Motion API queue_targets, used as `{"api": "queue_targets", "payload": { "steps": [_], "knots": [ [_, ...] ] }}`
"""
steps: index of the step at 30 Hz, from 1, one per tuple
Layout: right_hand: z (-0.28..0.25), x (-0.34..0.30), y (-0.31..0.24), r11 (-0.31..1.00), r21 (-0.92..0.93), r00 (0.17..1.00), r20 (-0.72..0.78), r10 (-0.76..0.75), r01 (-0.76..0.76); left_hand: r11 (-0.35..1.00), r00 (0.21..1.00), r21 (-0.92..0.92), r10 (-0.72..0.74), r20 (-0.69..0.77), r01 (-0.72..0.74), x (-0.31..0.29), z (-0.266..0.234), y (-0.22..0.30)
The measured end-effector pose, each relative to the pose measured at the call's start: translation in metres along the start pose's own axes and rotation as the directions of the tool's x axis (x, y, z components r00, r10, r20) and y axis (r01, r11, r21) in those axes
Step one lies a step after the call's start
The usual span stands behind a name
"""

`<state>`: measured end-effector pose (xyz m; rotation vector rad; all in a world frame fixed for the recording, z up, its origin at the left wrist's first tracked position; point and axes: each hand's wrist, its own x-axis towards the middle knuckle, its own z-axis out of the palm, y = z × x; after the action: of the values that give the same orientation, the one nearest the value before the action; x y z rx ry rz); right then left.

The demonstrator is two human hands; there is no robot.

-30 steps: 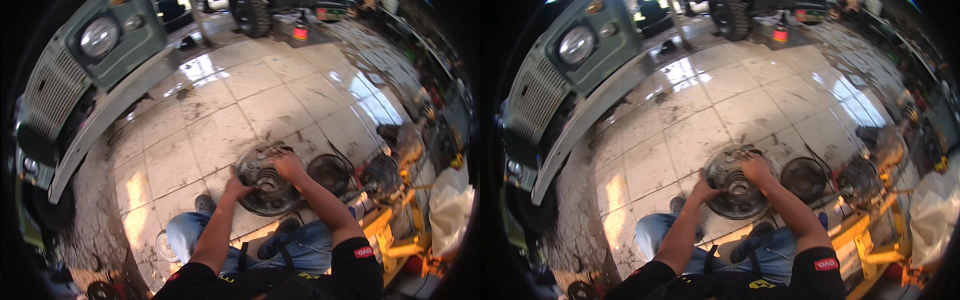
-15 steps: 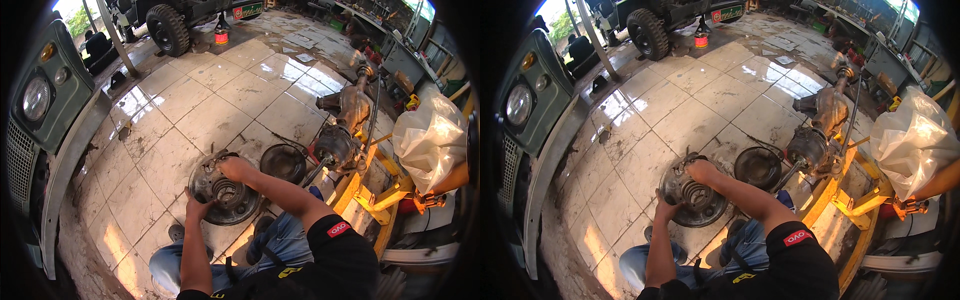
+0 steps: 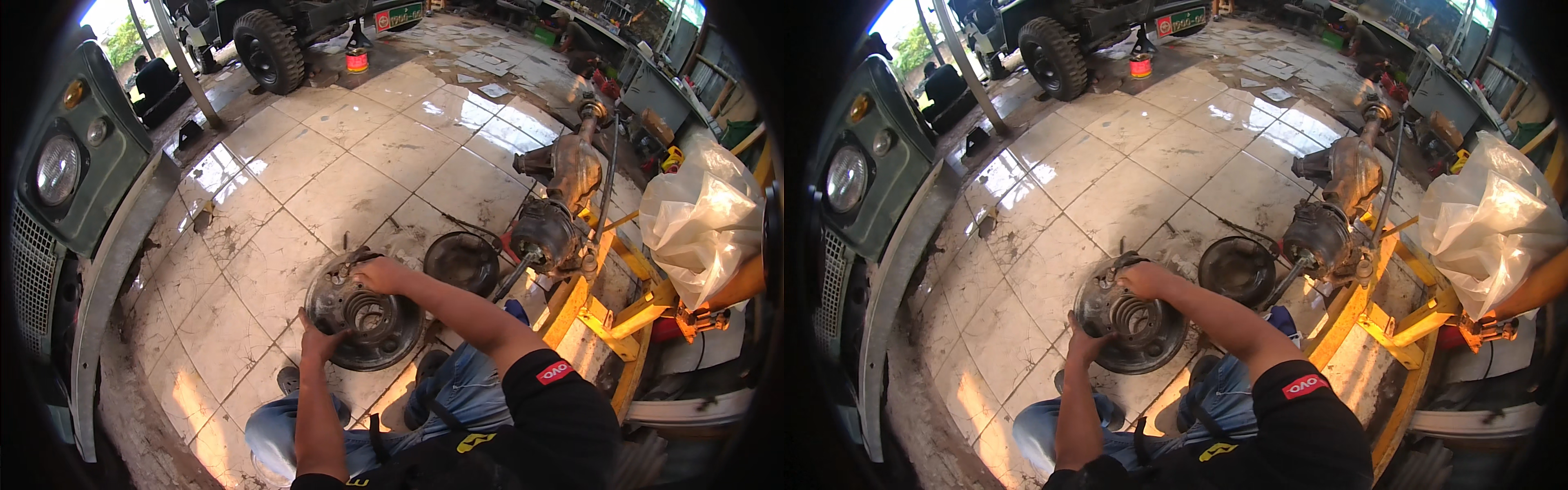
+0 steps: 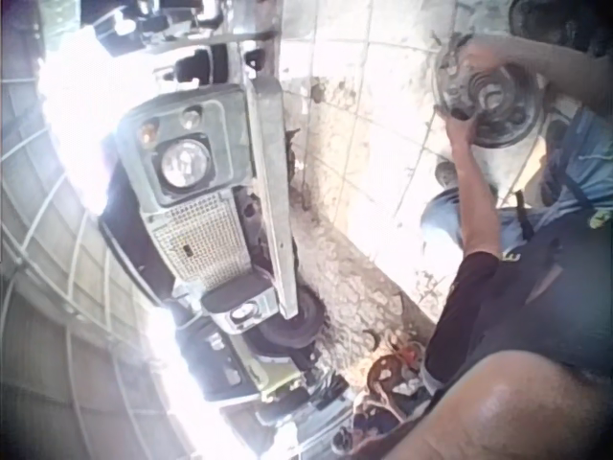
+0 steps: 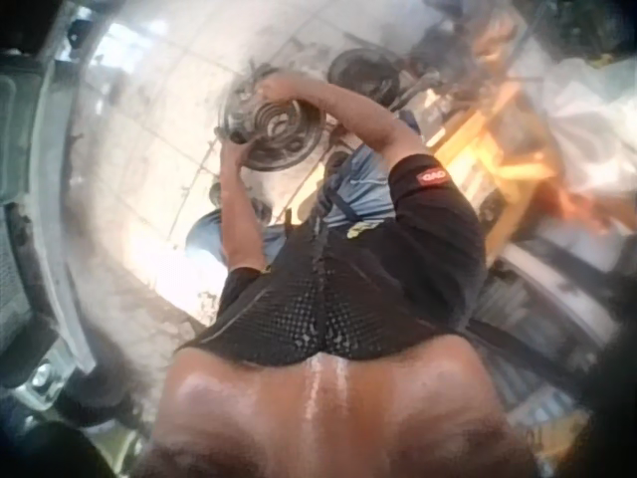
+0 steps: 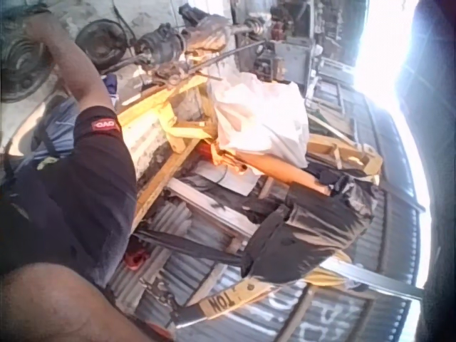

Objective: The person sits on the floor and scrubs the interior and exterior surfaces of a metal brake drum by hand. They repeatedly rub the inner grooves and outer rim, rotating the drum to access different areas.

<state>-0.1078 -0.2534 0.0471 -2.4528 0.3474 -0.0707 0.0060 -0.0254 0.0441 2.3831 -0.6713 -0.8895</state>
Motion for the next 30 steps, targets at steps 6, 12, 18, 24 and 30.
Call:
{"api": "queue_targets", "payload": {
  "steps": [6,12,18,24,30],
  "knots": [
    [0.021,-0.007,0.016,0.987,-0.122,0.956,-0.261,-0.137,0.108,0.999,0.997,-0.029,-0.022,0.079,0.024,-0.004,-0.002,0.021],
    [-0.012,-0.014,-0.016,0.985,0.0,0.985,-0.014,0.171,-0.171,1.0,0.999,-0.021,-0.021,0.036,0.022,-0.006,-0.008,0.005],
    [-0.002,-0.004,0.002,0.997,-0.015,0.995,-0.076,0.071,-0.072,0.999,0.999,-0.036,0.011,0.034,-0.009,0.001,0.002,0.017],
    [-0.02,-0.01,-0.011,0.995,0.019,0.993,-0.062,0.104,-0.103,0.996,0.998,-0.084,0.02,0.053,-0.016,0.002,-0.008,-0.003],
    [-0.01,-0.008,-0.011,0.994,0.11,0.99,-0.14,-0.006,0.022,0.997,1.0,-0.073,0.021,0.023,-0.019,0.003,-0.005,0.0]
  ]
}}
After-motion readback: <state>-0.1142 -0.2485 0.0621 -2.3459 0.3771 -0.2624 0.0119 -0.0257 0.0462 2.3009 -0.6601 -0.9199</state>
